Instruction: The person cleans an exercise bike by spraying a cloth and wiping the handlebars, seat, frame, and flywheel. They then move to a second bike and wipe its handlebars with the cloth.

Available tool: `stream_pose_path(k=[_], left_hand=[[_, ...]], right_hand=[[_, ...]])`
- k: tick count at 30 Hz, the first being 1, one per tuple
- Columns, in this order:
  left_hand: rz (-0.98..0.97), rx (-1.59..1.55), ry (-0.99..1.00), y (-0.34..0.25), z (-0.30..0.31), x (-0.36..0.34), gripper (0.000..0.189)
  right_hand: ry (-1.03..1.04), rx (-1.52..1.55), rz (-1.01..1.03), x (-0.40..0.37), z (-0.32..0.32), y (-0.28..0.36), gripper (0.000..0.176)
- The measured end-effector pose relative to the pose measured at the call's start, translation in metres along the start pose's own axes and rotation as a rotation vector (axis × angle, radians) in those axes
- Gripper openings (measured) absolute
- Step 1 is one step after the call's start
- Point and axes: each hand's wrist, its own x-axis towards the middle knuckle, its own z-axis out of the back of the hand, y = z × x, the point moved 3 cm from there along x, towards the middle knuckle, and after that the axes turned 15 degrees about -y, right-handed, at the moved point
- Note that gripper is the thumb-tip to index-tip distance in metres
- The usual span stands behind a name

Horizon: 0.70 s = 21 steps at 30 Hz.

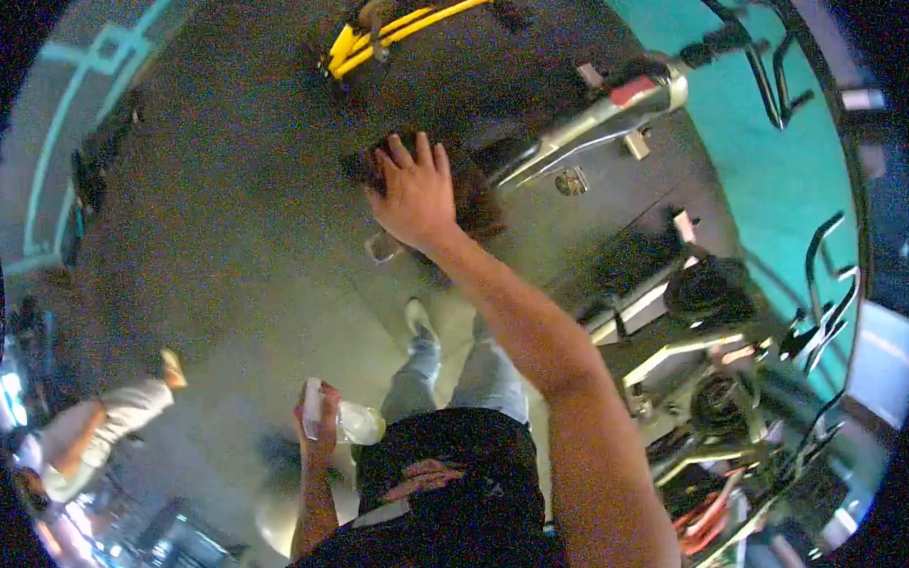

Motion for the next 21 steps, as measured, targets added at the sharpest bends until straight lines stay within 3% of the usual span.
stream_pose_path(k=[1, 3, 4, 6, 8, 9, 11, 13, 14, 16, 19, 21], left_hand=[[0.042, -0.033, -0.013, 0.007, 0.001, -0.002, 0.018], [-0.084, 0.043, -0.034, 0.005, 0.001, -0.001, 0.018], [0.031, 0.02, -0.046, 0.006, 0.001, -0.002, 0.019], [0.015, -0.042, -0.003, 0.021, -0.001, -0.004, 0.019], [0.06, -0.153, 0.023, 0.021, -0.008, 0.003, 0.013], [0.088, -0.181, 0.011, 0.023, -0.014, 0.006, 0.013], [-0.121, -0.121, 0.056, 0.017, -0.024, 0.015, 0.011], [-0.021, -0.195, 0.063, 0.022, -0.032, 0.02, 0.011], [-0.134, -0.183, 0.059, 0.025, -0.034, 0.024, 0.011], [-0.306, -0.153, 0.029, 0.033, -0.039, 0.028, 0.012], [-0.136, -0.251, 0.097, 0.044, -0.036, 0.03, 0.013], [-0.021, -0.325, 0.112, 0.069, -0.04, 0.025, 0.021]], right_hand=[[0.038, -0.013, 0.036, -0.008, 0.007, -0.002, 0.047], [0.026, -0.042, 0.216, -0.01, 0.019, 0.0, 0.047], [0.062, -0.056, 0.252, -0.004, 0.012, 0.002, 0.047], [0.237, -0.253, 0.172, 0.013, -0.012, -0.006, 0.051], [0.598, -0.298, -0.116, 0.046, -0.033, 0.002, 0.055], [0.62, -0.32, -0.087, 0.059, -0.045, 0.005, 0.055], [0.847, -0.533, -0.047, 0.068, -0.068, 0.009, 0.059], [0.903, -0.582, 0.06, 0.072, -0.073, 0.021, 0.056], [0.947, -0.614, 0.146, 0.069, -0.075, 0.027, 0.054], [0.945, -0.672, 0.242, 0.062, -0.071, 0.039, 0.053], [0.774, -0.802, 0.58, 0.025, -0.052, 0.06, 0.045], [0.593, -0.661, 0.834, -0.02, -0.033, 0.057, 0.04]])
